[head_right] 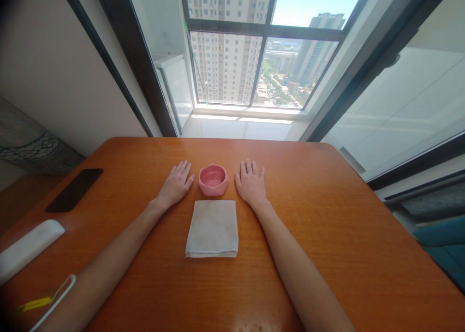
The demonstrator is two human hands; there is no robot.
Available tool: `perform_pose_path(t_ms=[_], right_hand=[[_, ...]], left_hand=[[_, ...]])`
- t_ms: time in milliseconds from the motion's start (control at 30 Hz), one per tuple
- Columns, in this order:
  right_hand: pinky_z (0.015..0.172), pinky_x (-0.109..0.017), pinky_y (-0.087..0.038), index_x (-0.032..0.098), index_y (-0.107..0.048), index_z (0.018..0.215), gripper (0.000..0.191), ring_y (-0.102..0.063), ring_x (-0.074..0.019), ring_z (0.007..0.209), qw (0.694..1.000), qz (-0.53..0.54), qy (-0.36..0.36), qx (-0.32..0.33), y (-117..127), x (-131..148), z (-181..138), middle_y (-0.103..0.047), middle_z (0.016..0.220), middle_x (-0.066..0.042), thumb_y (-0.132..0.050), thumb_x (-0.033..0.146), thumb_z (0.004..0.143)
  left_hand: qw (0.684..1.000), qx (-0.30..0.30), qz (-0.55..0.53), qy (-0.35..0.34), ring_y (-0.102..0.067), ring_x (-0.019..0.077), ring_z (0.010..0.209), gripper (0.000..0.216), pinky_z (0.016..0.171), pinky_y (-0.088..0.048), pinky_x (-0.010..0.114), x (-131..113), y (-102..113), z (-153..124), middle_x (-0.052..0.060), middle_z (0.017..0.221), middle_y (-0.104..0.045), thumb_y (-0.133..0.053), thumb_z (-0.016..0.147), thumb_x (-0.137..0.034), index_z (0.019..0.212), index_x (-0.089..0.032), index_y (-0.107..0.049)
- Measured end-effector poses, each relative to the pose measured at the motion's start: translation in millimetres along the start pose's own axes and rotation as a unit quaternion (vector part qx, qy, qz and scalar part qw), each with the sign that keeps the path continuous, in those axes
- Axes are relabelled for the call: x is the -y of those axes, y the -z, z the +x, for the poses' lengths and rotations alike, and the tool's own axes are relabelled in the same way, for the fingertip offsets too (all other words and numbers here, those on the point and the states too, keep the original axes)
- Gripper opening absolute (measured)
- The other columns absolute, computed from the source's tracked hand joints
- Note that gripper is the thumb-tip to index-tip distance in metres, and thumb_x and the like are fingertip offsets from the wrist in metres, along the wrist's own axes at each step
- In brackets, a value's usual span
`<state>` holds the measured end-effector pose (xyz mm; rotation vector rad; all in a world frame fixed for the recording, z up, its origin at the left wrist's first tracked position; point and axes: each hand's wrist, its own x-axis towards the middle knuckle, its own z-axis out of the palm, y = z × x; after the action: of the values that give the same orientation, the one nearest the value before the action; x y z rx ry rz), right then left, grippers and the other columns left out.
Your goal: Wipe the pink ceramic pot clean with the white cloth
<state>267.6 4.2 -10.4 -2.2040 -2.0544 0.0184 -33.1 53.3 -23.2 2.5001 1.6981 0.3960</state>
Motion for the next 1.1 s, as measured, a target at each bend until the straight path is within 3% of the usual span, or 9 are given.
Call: perform_pose_path(t_ms=[1100], right_hand=[[0.136, -0.073, -0.018, 0.012, -0.035, 0.174, 0.068, -0.027, -0.0369, 0.171, 1.000, 0.006, 0.001, 0.001, 0.4, -1.7, -0.8, -0.031, 0.184, -0.018, -0.025, 0.043, 0.115]], left_hand=[[1.000, -0.018, -0.020, -0.010, -0.036, 0.0351, 0.170, 0.066, 0.142, -0.026, 0.053, 5.7, -4.8, -1.4, 0.022, 0.178, -0.041, -0.038, 0.112, -0.042, 0.165, -0.004, -0.048]])
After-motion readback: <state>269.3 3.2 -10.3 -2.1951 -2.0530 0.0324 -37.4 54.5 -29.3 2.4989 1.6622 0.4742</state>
